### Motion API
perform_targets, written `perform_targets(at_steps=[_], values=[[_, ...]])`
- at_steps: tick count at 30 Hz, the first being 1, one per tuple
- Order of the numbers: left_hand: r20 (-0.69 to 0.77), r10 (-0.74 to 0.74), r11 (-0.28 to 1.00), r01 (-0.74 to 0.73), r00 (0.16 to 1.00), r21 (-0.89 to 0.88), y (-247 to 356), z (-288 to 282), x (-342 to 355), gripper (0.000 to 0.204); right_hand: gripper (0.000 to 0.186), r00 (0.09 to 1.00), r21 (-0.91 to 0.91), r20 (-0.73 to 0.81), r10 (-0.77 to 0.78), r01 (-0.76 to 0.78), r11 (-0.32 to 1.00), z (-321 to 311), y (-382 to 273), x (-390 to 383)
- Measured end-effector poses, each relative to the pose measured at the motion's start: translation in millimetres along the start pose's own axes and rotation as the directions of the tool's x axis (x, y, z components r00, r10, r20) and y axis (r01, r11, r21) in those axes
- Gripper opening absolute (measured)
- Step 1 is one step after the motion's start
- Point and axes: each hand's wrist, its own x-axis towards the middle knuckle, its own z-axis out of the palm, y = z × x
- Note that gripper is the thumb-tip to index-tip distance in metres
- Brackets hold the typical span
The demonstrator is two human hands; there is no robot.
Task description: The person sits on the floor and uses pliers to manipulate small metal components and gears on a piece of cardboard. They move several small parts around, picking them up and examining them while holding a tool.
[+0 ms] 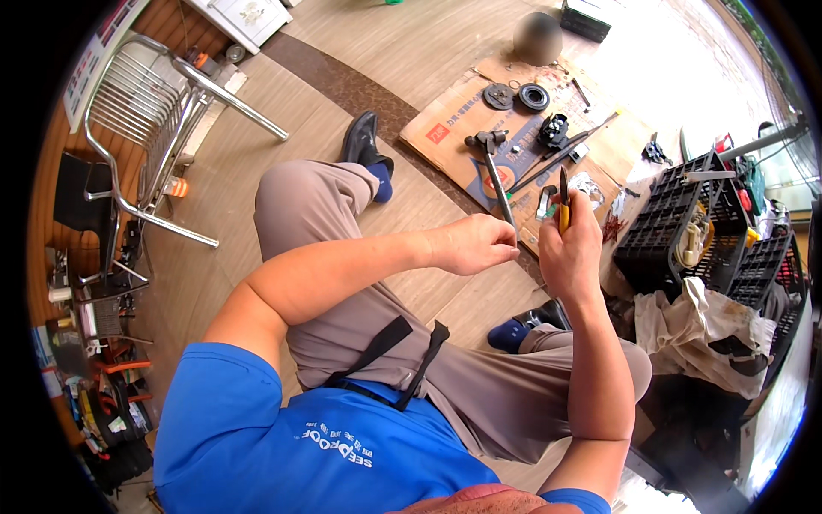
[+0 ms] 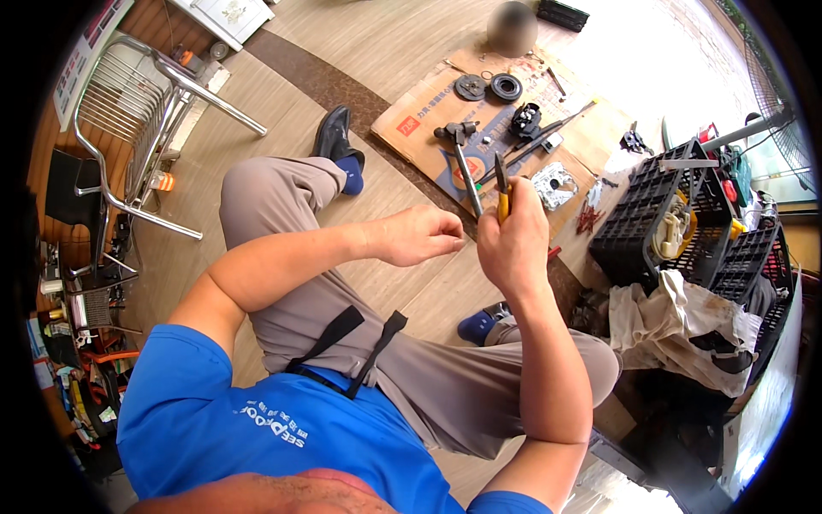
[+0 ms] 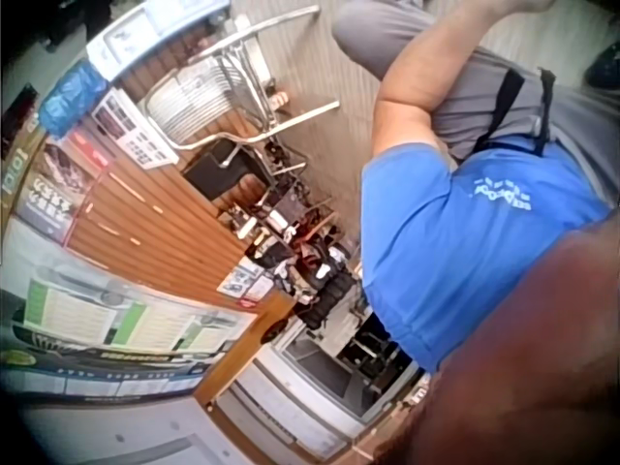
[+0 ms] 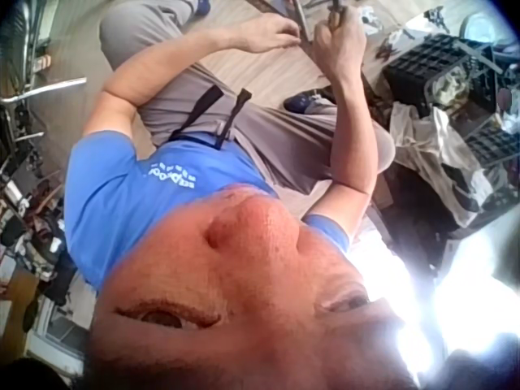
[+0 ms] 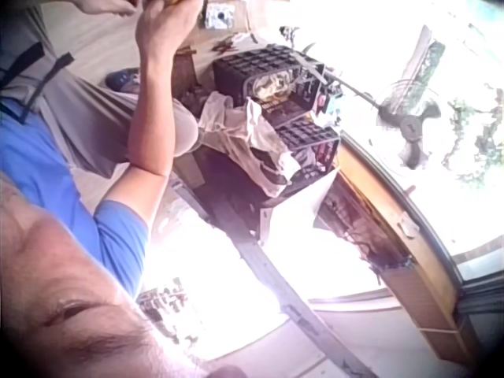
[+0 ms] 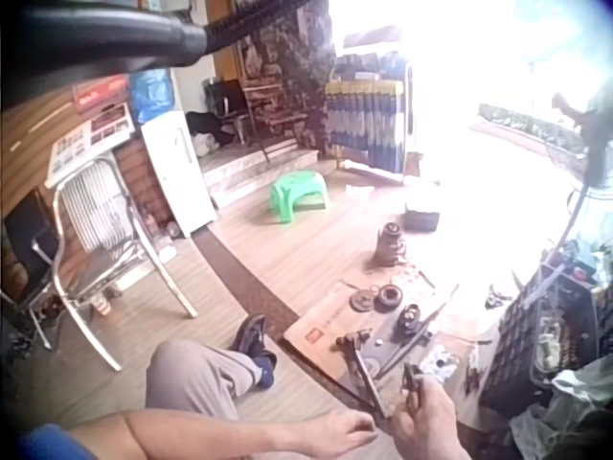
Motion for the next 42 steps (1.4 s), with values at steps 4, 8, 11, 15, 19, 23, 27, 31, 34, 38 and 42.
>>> perform_targets(at_steps=[4,8,11,15,19,23,27,31,34,38,42], values=[[0.020,0.018,0.999,-0.018,1.000,0.030,-2.7,1.2,0.8,0.026,0.024,1.000,0.009,-0.018,-0.004,0.004,1.000,-0.6,-1.6,-1.0],[0.020,0.028,0.999,-0.028,0.999,0.032,-3.0,0.9,-0.3,0.027,0.023,0.999,0.012,-0.037,0.015,-0.015,1.000,-3.0,0.5,0.3],[0.033,0.041,0.998,-0.043,0.999,0.051,-1.6,0.2,1.7,0.026,0.019,0.995,-0.002,-0.081,0.052,-0.052,0.999,-7.6,4.7,4.2],[-0.007,0.167,0.986,-0.167,0.986,0.028,-5.7,-4.3,8.6,0.022,0.019,0.988,-0.030,-0.140,0.071,-0.076,0.997,-12.9,30.1,11.9],[-0.040,0.104,0.990,-0.107,0.994,-0.091,11.7,-26.2,6.3,0.024,0.027,0.974,-0.096,-0.218,0.069,-0.092,0.991,-24.8,34.0,10.3],[-0.164,0.140,0.982,-0.158,0.976,-0.106,17.2,-38.0,-1.2,0.026,0.027,0.958,-0.090,-0.277,0.075,-0.103,0.991,-32.2,40.0,-3.1],[-0.184,0.122,0.961,-0.162,0.975,-0.223,34.4,-60.1,-12.5,0.025,0.026,0.955,-0.089,-0.284,0.088,-0.118,0.989,-40.3,48.3,-16.4],[-0.217,0.011,0.916,-0.097,0.976,-0.388,49.0,-78.4,-26.3,0.020,0.024,0.949,-0.086,-0.291,0.121,-0.152,0.985,-54.1,59.7,-29.7],[-0.309,0.124,0.873,-0.252,0.943,-0.418,31.0,-88.4,-14.0,0.018,0.022,0.931,-0.035,-0.344,0.123,-0.144,0.989,-60.9,54.9,-36.0],[-0.347,0.145,0.829,-0.305,0.927,-0.469,34.6,-88.9,-17.0,0.016,0.021,0.925,0.028,-0.356,0.132,-0.130,0.991,-69.9,44.4,-45.9],[-0.332,0.142,0.816,-0.300,0.933,-0.494,26.6,-96.0,-14.1,0.016,0.021,0.933,0.026,-0.337,0.124,-0.122,0.992,-65.9,20.9,-47.4]])
